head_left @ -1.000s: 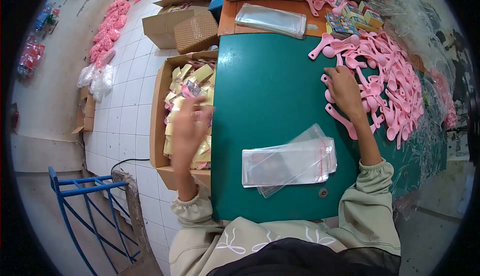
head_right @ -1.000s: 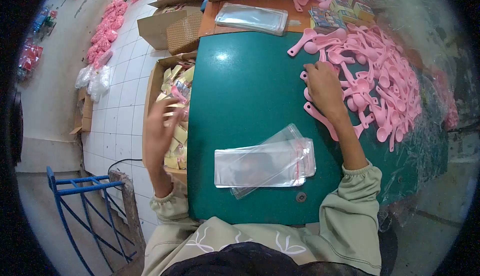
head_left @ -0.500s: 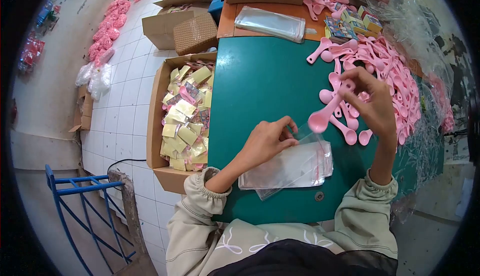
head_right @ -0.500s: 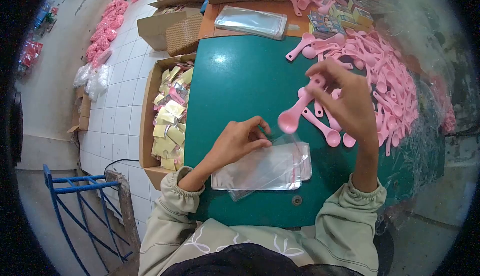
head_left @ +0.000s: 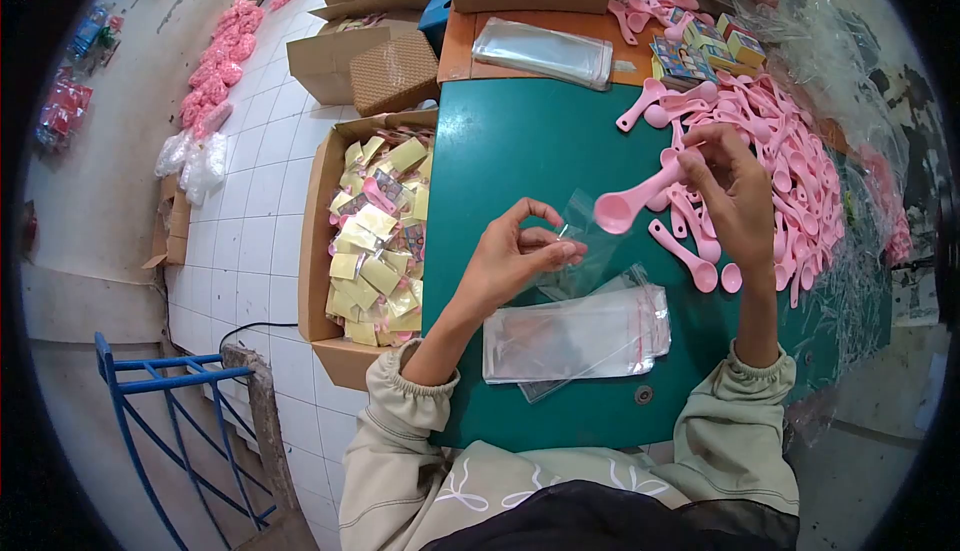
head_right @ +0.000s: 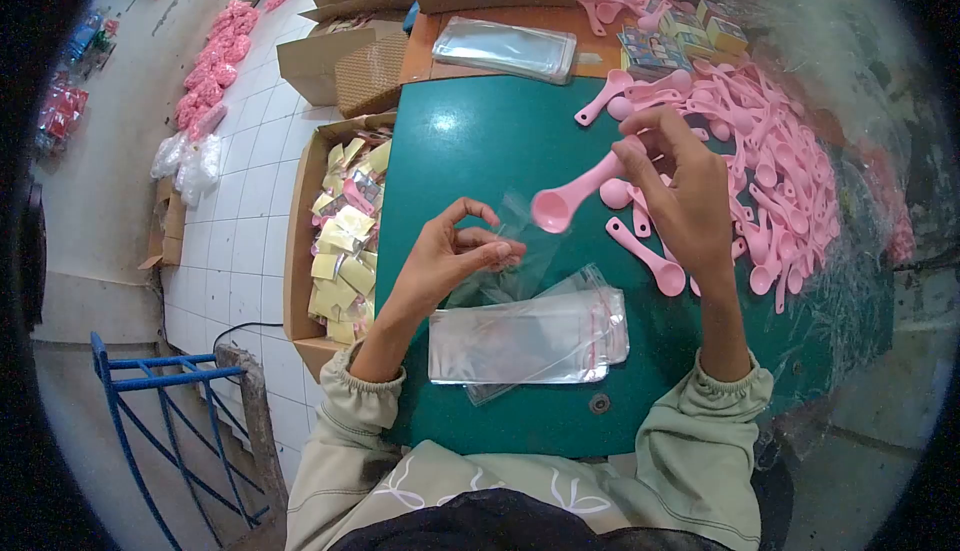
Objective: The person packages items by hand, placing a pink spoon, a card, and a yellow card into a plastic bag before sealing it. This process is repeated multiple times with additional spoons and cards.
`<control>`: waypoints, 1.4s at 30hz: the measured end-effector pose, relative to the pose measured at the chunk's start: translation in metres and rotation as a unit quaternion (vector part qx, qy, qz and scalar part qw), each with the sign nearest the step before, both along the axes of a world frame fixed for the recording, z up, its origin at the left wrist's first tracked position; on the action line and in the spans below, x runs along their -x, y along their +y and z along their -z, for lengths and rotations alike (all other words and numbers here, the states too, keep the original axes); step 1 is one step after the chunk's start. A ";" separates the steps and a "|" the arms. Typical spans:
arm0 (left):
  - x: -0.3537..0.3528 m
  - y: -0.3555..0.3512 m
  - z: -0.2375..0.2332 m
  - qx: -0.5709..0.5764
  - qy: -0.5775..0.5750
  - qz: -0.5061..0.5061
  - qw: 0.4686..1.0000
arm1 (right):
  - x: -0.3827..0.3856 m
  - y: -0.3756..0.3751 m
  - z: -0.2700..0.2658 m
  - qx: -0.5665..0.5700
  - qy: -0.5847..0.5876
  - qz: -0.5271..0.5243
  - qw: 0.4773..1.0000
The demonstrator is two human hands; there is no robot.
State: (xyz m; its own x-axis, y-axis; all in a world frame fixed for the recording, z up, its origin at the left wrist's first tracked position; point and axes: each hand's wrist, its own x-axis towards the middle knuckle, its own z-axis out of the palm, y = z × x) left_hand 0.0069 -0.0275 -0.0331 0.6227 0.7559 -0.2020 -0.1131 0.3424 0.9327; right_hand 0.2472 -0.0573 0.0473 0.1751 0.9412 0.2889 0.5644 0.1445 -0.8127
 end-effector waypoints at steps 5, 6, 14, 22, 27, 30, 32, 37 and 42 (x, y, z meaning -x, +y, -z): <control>-0.001 -0.001 -0.001 -0.011 -0.017 0.017 1.000 | 0.015 -0.003 0.003 -0.012 0.083 -0.055 0.995; -0.002 -0.001 -0.002 -0.013 -0.012 0.016 1.000 | 0.016 -0.004 0.003 0.005 0.068 -0.070 0.995; -0.007 -0.004 0.004 -0.128 -0.002 -0.015 0.992 | 0.035 -0.007 0.013 0.024 0.073 -0.119 0.990; 0.005 0.005 -0.027 -0.091 -0.025 0.009 0.995 | 0.039 0.002 0.010 -0.035 -0.012 -0.314 0.949; 0.005 0.003 -0.032 -0.108 -0.083 -0.018 0.991 | -0.061 0.119 0.013 0.065 -0.019 -0.164 0.984; 0.009 0.003 -0.034 -0.146 -0.084 0.017 0.986 | -0.202 0.220 0.078 0.065 -0.323 0.180 0.927; 0.010 0.001 -0.037 -0.145 -0.104 0.014 0.984 | -0.236 0.232 0.118 0.057 -0.376 0.187 0.906; 0.014 0.002 -0.041 -0.120 -0.067 0.009 0.990 | -0.255 0.238 0.153 0.034 -0.310 0.260 0.914; 0.013 0.004 -0.035 -0.129 -0.096 0.016 0.987 | -0.219 0.201 0.099 -0.043 -0.318 0.265 0.909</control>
